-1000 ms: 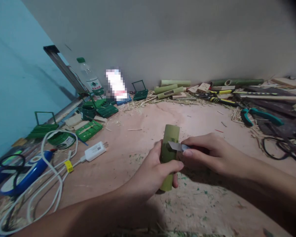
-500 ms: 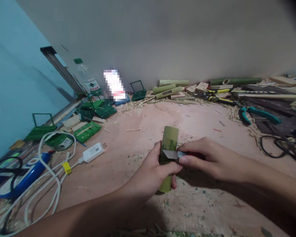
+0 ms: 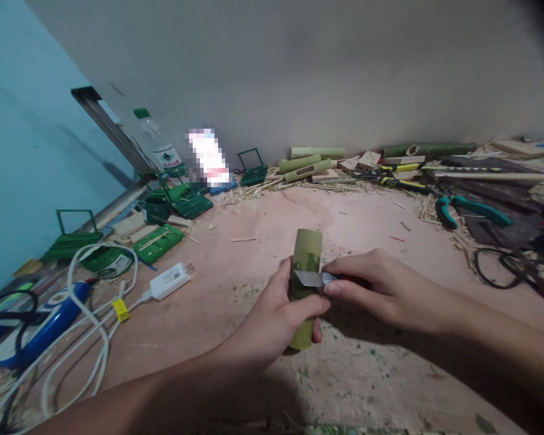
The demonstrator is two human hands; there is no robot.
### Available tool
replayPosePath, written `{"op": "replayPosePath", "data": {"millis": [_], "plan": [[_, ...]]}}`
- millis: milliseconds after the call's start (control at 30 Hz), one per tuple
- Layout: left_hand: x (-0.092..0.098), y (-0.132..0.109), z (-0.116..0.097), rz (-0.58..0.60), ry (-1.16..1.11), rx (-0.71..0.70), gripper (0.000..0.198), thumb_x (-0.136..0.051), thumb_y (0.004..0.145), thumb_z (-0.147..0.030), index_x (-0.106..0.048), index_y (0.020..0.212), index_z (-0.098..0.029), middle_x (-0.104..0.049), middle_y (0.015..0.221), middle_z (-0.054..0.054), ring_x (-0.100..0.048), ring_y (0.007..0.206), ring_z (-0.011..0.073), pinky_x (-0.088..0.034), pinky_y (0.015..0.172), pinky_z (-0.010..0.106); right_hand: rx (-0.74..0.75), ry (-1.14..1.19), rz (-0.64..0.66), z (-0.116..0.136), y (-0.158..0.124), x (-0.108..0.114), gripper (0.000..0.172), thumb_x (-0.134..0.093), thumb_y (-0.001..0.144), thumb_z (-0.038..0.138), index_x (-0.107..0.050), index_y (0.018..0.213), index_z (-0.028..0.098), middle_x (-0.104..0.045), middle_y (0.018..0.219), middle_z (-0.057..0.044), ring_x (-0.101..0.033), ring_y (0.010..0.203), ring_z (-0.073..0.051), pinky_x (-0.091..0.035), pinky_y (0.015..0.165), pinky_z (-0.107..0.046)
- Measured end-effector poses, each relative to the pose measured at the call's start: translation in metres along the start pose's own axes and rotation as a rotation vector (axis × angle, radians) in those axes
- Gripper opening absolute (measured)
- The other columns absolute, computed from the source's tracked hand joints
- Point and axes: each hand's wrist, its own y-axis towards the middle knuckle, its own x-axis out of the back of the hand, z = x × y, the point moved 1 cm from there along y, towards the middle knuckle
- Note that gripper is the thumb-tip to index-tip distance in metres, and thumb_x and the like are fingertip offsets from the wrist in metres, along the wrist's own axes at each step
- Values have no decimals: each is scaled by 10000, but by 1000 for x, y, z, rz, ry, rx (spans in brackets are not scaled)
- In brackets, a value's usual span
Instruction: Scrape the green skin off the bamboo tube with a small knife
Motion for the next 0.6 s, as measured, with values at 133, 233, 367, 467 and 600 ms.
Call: {"op": "replayPosePath", "data": {"millis": [133, 233, 367, 467, 600], "plan": [[1, 1, 2, -5, 37, 13, 400, -713, 809, -245, -526, 1157, -188, -588, 655, -55, -580, 538, 117, -429, 511, 228, -28, -9, -32, 0, 1, 0, 371, -483, 1096, 423, -648, 863, 186, -619, 726, 8, -533, 643, -128, -387, 630, -246], [-3, -4, 1, 34, 49, 66, 389, -703, 822, -238, -515, 1160, -196, -573, 624, -66, -554, 524, 113, -387, 484, 217, -126, -47, -177, -6, 3, 7, 362, -469, 1085, 416, -651, 866, 192, -622, 712, 4, -541, 648, -145, -399, 640, -266], [-12, -13, -2, 103, 16, 100, 370, -699, 804, -178, -510, 1120, -216, -582, 715, -72, -542, 519, 85, -392, 505, 221, -275, -97, -410, -14, 6, 20, 386, -515, 1044, 468, -627, 786, 202, -555, 657, 6, -498, 638, -163, -367, 595, -286], [-11, -13, -5, 94, -2, 103, 375, -717, 818, -201, -513, 1132, -219, -589, 708, -69, -556, 532, 96, -409, 523, 229, -357, 44, -448, -12, 7, 20, 410, -520, 1022, 506, -609, 757, 207, -462, 566, 31, -416, 523, -143, -314, 497, -281], [0, -4, -5, -13, -2, 47, 377, -726, 840, -273, -495, 1132, -210, -577, 600, -67, -553, 520, 123, -432, 531, 242, -295, 243, -380, 3, 4, 10, 397, -513, 1035, 514, -669, 850, 199, -452, 532, 51, -401, 448, -123, -322, 446, -260]]}}
